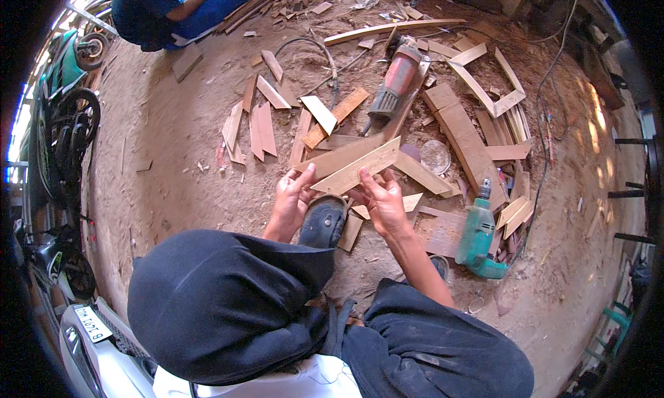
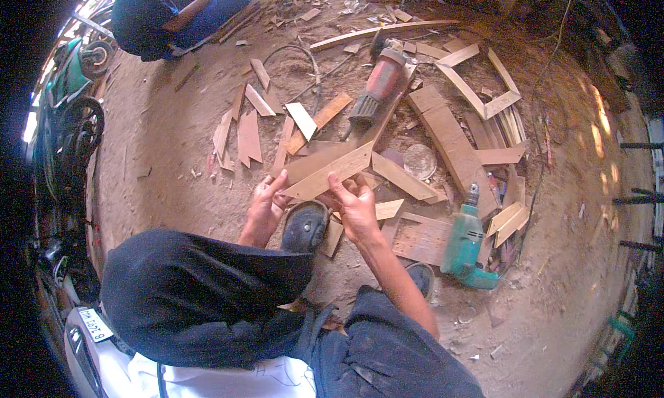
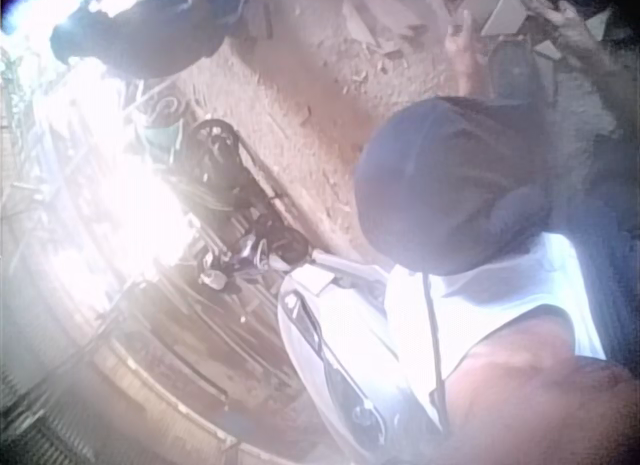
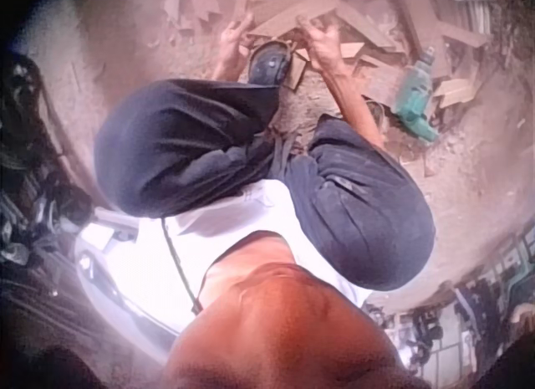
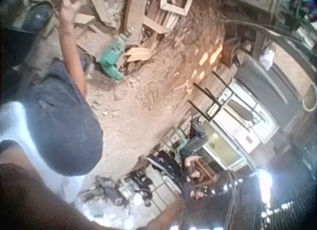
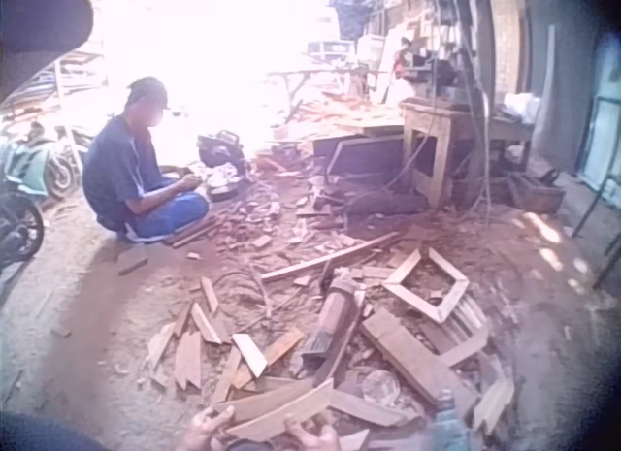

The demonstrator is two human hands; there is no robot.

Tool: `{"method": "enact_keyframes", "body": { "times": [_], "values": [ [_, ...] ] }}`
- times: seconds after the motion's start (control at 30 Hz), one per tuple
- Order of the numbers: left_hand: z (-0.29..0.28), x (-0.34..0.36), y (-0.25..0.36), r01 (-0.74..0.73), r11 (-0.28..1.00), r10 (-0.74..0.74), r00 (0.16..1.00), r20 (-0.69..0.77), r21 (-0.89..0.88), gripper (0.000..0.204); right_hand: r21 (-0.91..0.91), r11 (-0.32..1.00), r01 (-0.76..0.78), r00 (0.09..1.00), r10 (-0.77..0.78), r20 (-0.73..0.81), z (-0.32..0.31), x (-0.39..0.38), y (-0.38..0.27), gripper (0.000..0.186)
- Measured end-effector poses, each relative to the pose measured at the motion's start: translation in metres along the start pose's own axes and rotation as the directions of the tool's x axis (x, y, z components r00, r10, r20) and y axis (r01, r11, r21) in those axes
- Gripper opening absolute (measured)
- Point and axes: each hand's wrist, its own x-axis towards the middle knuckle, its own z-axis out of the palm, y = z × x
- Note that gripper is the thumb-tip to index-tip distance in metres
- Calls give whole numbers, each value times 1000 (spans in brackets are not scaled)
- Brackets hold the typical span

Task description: The person drills a hole in a wooden board and joins it to another board by hand.

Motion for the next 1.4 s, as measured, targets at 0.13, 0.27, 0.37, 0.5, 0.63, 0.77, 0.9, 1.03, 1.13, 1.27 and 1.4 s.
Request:
{"method": "enact_keyframes", "body": {
  "times": [0.13, 0.27, 0.37, 0.5, 0.63, 0.77, 0.9, 1.03, 1.13, 1.27, 1.4],
  "values": [
    [-8, 3, -35, 105, 990, -87, 980, 182, -93, 23, 11, 999, 37, 997, -36, -61, -19, 5, 16, 37],
    [-6, -3, -49, 168, 986, -161, 931, 328, 7, 23, -68, 995, 76, 991, -83, -107, -41, 4, 19, 37],
    [-7, -7, -49, 96, 952, -230, 851, 472, 291, 37, -165, 986, -27, 999, 21, -40, -52, -2, -1, 41],
    [-12, -2, -34, -74, 806, -296, 808, 509, 587, 42, -326, 937, 128, 953, -207, -223, -92, -18, -62, 36],
    [-37, 18, -38, -142, 768, -67, 952, 300, 624, 30, -293, 913, 282, 853, -379, -359, -168, -38, -153, 42],
    [-73, 34, -28, -209, 569, 270, 961, 59, 796, 17, -248, 845, 475, 703, -533, -471, -268, -40, -220, 33],
    [-83, 42, -24, -176, 560, 367, 929, -52, 810, 17, 0, 860, 510, 680, -403, -613, -350, -42, -255, 35],
    [-96, 40, -15, -141, 476, 383, 922, -61, 868, 22, 224, 766, 603, 690, -360, -628, -352, -42, -246, 40],
    [-99, 35, -9, -169, 168, 242, 962, 126, 971, 26, 269, 787, 556, 693, -260, -673, -346, -42, -228, 41],
    [-86, 28, -3, -246, 24, 105, 965, 242, 969, 28, 94, 882, 462, 743, -327, -584, -281, -35, -189, 21],
    [-86, 27, -9, -278, -63, 173, 943, 284, 959, 25, -50, 912, 407, 766, -371, -525, -216, -27, -153, 15]
  ]
}}
